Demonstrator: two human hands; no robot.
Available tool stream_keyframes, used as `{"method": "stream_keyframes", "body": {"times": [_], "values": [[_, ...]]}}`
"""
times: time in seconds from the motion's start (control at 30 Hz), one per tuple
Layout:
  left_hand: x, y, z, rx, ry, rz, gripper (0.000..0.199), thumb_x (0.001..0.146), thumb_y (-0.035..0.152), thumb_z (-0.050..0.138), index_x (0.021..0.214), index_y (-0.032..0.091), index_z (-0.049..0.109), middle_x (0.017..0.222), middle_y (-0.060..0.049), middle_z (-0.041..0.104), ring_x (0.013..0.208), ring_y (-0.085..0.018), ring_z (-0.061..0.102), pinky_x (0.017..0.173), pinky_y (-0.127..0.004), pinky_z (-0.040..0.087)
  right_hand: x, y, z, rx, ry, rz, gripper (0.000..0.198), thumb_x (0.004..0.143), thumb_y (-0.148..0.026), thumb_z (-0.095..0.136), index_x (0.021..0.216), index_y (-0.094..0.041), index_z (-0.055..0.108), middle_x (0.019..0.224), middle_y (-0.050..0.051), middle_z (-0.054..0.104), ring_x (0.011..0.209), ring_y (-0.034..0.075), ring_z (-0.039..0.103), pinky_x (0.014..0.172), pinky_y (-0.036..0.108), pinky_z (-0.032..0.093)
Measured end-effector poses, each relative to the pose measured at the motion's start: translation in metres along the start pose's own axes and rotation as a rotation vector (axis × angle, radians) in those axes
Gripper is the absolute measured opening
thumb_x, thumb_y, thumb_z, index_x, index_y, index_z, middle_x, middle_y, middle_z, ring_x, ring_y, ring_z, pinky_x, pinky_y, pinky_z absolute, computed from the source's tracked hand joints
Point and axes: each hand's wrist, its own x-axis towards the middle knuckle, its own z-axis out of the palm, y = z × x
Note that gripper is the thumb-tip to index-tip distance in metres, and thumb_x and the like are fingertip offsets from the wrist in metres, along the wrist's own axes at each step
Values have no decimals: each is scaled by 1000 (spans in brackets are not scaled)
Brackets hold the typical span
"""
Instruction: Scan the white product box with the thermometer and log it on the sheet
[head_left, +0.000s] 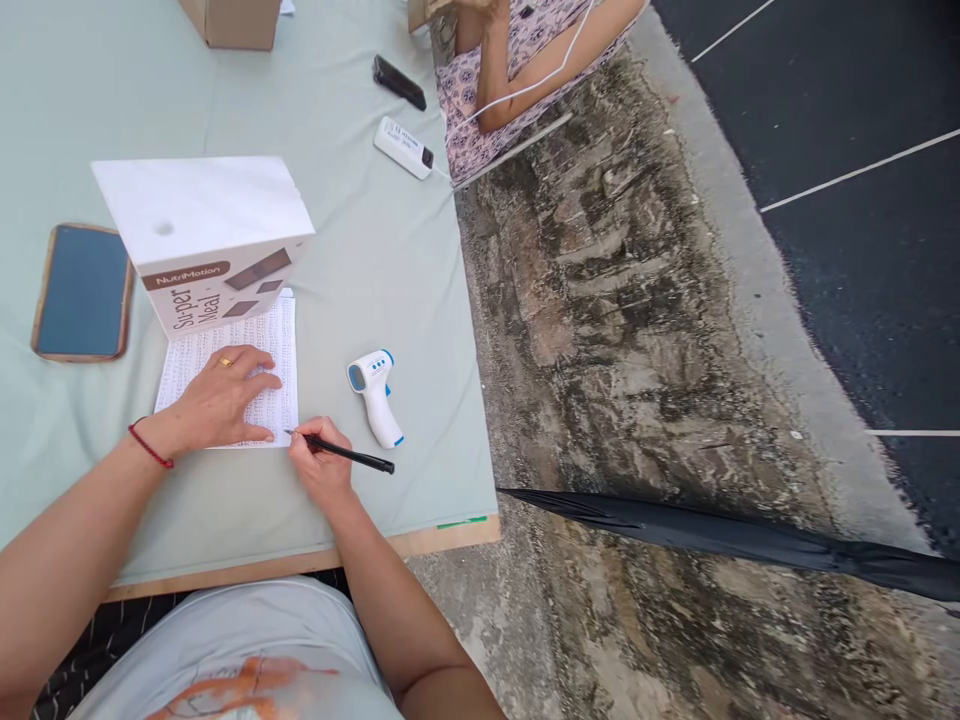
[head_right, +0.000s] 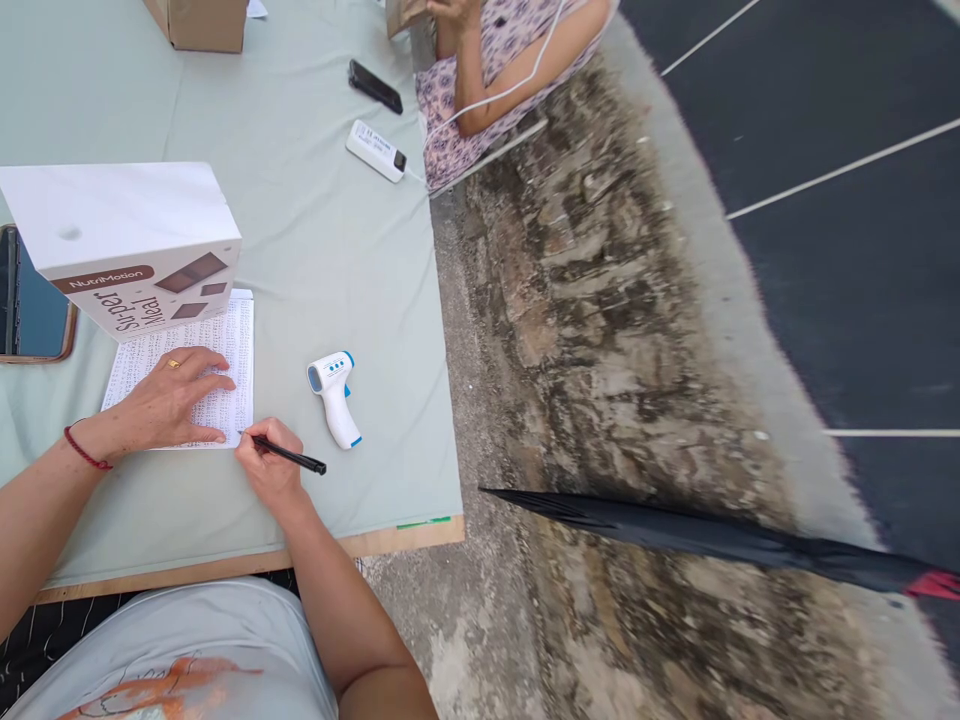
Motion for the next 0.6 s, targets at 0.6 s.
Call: {"method": "stream_keyframes", "body": {"times": [0.6], "values": [[0, 1, -1, 48, -8, 15, 56, 72, 46, 84, 117, 17, 64, 129, -17, 58, 126, -38, 50, 104, -55, 42, 0, 1, 0, -32, 4, -41, 9, 75, -26, 54, 67, -23, 53, 58, -6, 50, 54, 11, 45, 56, 26, 40]]}}
